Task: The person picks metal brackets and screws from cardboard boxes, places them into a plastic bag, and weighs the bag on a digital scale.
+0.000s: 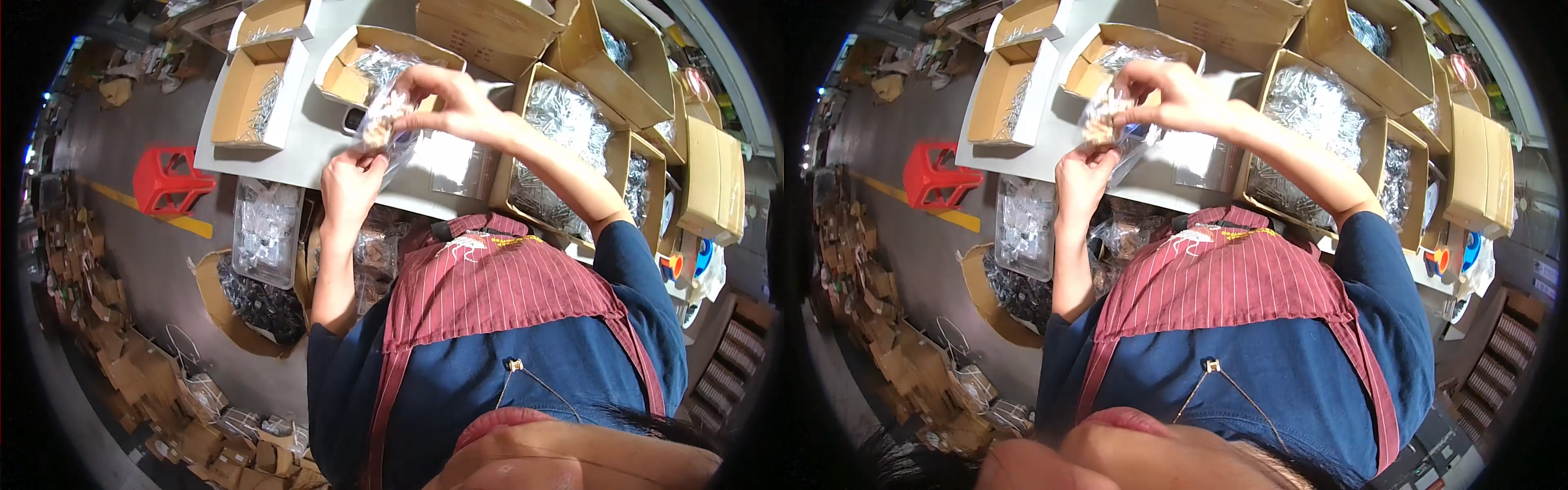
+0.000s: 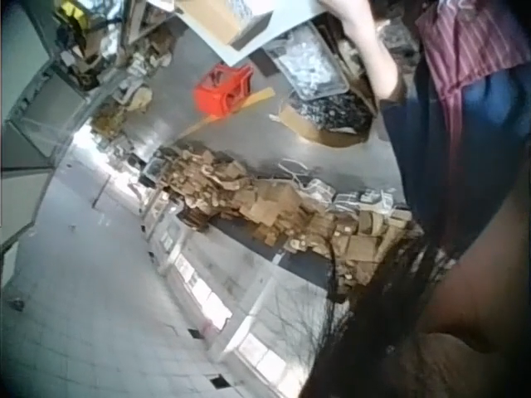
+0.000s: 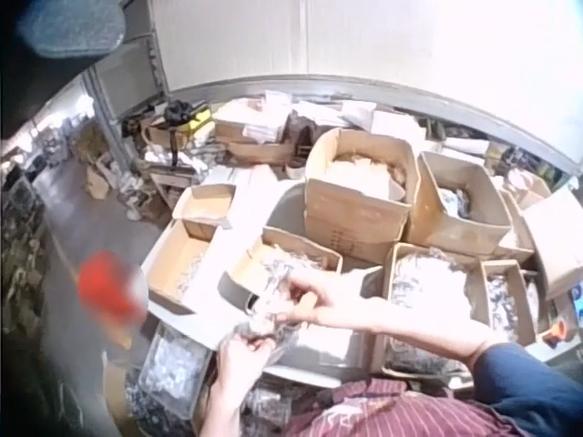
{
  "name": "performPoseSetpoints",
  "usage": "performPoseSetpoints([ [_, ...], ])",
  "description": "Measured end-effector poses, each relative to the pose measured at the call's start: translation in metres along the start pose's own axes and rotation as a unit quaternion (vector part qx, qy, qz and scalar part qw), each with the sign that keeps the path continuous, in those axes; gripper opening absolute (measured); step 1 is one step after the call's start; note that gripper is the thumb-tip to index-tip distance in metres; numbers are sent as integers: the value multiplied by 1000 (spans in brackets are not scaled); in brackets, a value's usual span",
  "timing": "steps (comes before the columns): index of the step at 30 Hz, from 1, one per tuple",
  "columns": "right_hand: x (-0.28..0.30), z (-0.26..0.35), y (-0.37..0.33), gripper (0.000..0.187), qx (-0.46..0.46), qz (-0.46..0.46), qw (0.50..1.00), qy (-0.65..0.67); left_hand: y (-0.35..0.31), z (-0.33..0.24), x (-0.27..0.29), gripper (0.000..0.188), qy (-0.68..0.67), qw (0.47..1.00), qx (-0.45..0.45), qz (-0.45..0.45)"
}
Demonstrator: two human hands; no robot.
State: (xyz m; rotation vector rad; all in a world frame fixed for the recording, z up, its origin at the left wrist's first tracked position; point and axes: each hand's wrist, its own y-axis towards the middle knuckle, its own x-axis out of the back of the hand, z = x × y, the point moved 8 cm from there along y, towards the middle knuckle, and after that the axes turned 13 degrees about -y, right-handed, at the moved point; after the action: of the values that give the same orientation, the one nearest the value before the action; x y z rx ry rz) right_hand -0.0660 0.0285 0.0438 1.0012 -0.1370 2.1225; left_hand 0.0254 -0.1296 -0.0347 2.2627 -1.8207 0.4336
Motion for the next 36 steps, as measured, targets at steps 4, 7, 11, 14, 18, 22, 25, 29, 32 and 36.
performPoseSetpoints([
  [4, -4, -10, -22, 40, 56, -48, 987, -145, 6, 6, -13, 16, -217, 970, 95, 62],
  [7, 9, -2, -35, 32, 108, -121, 957, -242, 6, 1, -14, 14, -243, 962, 110, 57],
  [11, 11, 41, -48, 22, 212, -150, 902, -344, 1, -3, 2, 13, -166, 986, 32, -7],
  [14, -3, 44, -53, 20, 241, -124, 880, -391, 0, -13, 12, 12, -32, 999, 22, -35],
  [18, -23, 60, -65, 21, 297, -83, 866, -394, -11, -41, -1, 11, -14, 999, -15, -29],
  [22, -45, 61, -73, 23, 329, -18, 852, -406, -17, -61, -17, 11, -98, 994, -26, 37],
  [25, -47, 49, -61, 26, 280, 49, 892, -351, -15, -49, -17, 12, -172, 982, 65, 54],
  [29, -20, 6, -1, 21, 104, 10, 982, -154, -13, -14, -5, 14, -229, 971, 68, 19],
  [32, -42, -61, 46, 38, 25, -13, 934, -356, -11, -9, -20, 14, -288, 954, 65, 46],
  [36, -100, -103, 61, 59, -5, 39, 861, -507, -19, -11, -25, 13, -243, 967, 73, 25],
])
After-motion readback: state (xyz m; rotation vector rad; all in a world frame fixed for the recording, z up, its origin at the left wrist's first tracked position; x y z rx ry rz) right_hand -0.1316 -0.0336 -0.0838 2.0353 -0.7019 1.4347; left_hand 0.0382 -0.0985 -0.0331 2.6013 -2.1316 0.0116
